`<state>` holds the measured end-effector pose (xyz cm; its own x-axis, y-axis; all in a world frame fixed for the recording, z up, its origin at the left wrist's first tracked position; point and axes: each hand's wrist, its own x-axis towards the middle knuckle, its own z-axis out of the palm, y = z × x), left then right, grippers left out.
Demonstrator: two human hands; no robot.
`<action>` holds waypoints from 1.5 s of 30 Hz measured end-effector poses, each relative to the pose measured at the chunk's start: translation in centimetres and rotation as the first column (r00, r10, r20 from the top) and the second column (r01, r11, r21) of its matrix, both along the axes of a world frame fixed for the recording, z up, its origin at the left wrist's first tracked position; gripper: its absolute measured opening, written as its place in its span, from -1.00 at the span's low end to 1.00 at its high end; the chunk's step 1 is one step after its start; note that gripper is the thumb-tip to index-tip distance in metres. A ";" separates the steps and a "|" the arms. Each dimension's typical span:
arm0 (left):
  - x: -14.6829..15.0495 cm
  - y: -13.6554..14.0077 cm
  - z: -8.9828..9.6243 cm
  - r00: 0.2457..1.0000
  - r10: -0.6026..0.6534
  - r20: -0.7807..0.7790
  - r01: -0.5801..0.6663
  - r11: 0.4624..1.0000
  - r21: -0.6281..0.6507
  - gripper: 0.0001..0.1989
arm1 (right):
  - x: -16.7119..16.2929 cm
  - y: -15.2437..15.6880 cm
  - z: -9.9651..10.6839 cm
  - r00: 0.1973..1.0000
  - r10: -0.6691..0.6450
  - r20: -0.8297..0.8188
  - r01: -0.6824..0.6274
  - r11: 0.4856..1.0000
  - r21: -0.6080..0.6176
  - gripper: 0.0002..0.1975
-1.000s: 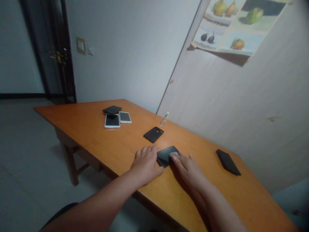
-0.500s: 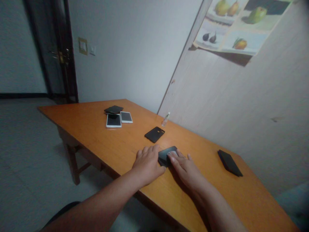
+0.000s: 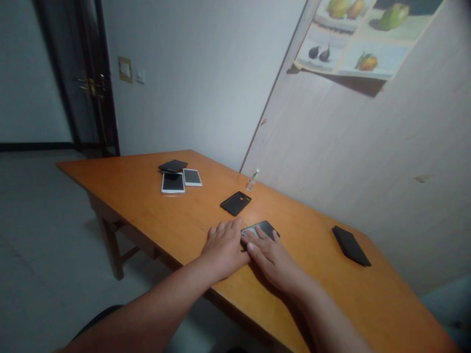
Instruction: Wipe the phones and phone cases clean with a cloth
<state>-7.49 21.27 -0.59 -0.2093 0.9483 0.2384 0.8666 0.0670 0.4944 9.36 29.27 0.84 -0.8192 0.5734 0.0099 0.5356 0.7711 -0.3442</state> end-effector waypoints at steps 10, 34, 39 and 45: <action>0.0 0.2 -0.4 1.000 0.012 -0.018 -0.011 1.000 0.023 -0.24 | -0.5 0.5 -0.3 0.997 -0.075 0.000 0.074 0.995 0.069 -0.48; 0.0 0.3 -0.1 0.998 -0.002 -0.058 0.001 1.000 -0.028 -0.21 | -2.0 -0.5 0.7 1.000 0.008 -0.002 -0.008 1.000 0.030 -0.49; 0.0 0.4 0.2 0.999 -0.005 -0.039 0.003 0.998 -0.070 -0.14 | 0.4 -1.2 1.8 0.999 0.052 0.014 -0.052 0.999 0.006 -0.51; 0.0 0.5 -0.1 0.997 -0.010 -0.076 0.006 0.998 -0.056 -0.18 | -0.3 -0.5 0.9 1.000 0.006 -0.010 -0.006 1.000 0.023 -0.50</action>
<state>-7.50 21.76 -0.67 -0.1847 0.9622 0.2001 0.9022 0.0852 0.4228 9.06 28.77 1.71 -0.8223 0.5682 0.0318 0.5276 0.7820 -0.3319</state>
